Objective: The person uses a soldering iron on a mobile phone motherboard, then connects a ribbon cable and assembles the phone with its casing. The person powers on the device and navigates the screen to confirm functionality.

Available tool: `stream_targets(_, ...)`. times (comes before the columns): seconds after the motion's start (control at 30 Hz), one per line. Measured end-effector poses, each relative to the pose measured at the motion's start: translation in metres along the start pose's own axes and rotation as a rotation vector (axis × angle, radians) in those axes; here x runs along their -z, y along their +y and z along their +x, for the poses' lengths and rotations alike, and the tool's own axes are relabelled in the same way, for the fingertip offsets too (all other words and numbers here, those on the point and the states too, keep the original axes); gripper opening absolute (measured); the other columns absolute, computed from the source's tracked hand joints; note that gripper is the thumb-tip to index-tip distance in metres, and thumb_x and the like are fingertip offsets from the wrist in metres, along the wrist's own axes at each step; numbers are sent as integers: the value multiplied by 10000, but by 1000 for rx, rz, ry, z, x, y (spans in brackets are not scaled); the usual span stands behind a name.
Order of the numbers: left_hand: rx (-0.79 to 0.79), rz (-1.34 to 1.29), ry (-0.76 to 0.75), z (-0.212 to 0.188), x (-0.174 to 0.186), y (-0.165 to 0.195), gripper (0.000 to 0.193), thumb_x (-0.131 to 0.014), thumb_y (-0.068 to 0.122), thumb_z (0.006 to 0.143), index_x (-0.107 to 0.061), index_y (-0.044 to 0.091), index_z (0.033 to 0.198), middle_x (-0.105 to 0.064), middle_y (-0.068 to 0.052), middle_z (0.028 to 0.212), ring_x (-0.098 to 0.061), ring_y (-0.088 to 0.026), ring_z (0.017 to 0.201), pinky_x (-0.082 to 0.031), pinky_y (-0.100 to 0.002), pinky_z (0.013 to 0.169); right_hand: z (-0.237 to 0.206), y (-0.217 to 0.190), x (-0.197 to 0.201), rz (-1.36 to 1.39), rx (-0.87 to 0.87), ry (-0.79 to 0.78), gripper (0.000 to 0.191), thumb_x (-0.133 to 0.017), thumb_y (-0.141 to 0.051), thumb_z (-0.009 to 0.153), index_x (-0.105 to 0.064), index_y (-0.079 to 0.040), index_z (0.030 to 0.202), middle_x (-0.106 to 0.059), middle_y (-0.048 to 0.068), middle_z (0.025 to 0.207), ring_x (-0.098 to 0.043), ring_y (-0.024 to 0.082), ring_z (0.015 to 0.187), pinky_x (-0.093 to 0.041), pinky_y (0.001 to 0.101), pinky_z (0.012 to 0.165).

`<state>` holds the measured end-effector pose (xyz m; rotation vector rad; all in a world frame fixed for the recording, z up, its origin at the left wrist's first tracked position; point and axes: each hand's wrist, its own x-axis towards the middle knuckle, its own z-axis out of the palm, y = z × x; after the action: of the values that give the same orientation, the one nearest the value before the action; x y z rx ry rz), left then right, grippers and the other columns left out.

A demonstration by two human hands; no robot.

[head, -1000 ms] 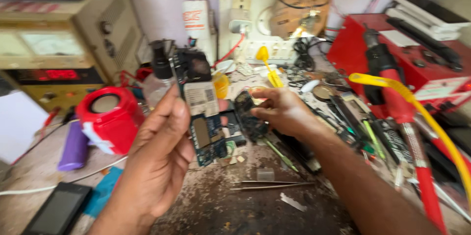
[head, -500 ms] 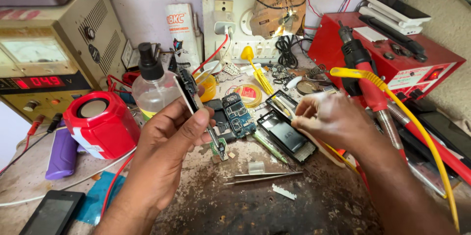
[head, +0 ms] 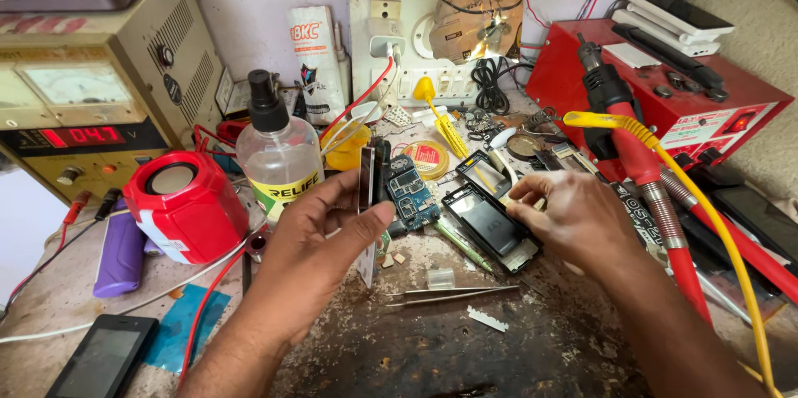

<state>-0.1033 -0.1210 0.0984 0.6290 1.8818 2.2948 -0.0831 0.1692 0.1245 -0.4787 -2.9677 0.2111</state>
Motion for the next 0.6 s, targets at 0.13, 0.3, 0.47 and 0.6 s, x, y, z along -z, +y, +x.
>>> stream_targets(0.13, 0, 102, 28, 0, -3, 2, 476, -730, 182, 879, -649, 11, 1315, -746, -28, 1049, -646, -88, 861, -549, -251, 755, 3, 13, 1, 37, 21, 48, 341, -718, -520, 861, -821, -281, 1082, -795, 53, 987, -762, 246, 859, -596, 408, 840)
stream_targets(0.3, -128, 367, 164, -5, -11, 9, 614, -756, 170, 849, -511, 15, 1391, -729, -54, 1007, -677, -83, 847, -578, -234, 652, 21, 21, 2, -33, -22, 6, 408, -744, -534, 821, -808, -242, 1099, -802, 44, 1030, -762, 243, 906, -587, 418, 864)
stream_targets(0.47, -152, 318, 143, -9, -11, 14, 505, -752, 171, 856, -441, 45, 1234, -734, -33, 983, -689, -81, 836, -549, -244, 589, 10, 10, 2, 88, -21, -44, 421, -760, -535, 791, -794, -229, 1077, -810, 76, 970, -772, 241, 871, -595, 412, 836)
stream_targets(0.6, -262, 122, 107, -12, -9, 12, 361, -731, 114, 936, -480, 51, 1188, -614, -58, 1045, -631, -118, 902, -535, -242, 713, -4, -14, 3, 56, 52, 102, 325, -724, -489, 849, -802, -257, 1063, -806, 79, 912, -763, 240, 827, -589, 401, 821)
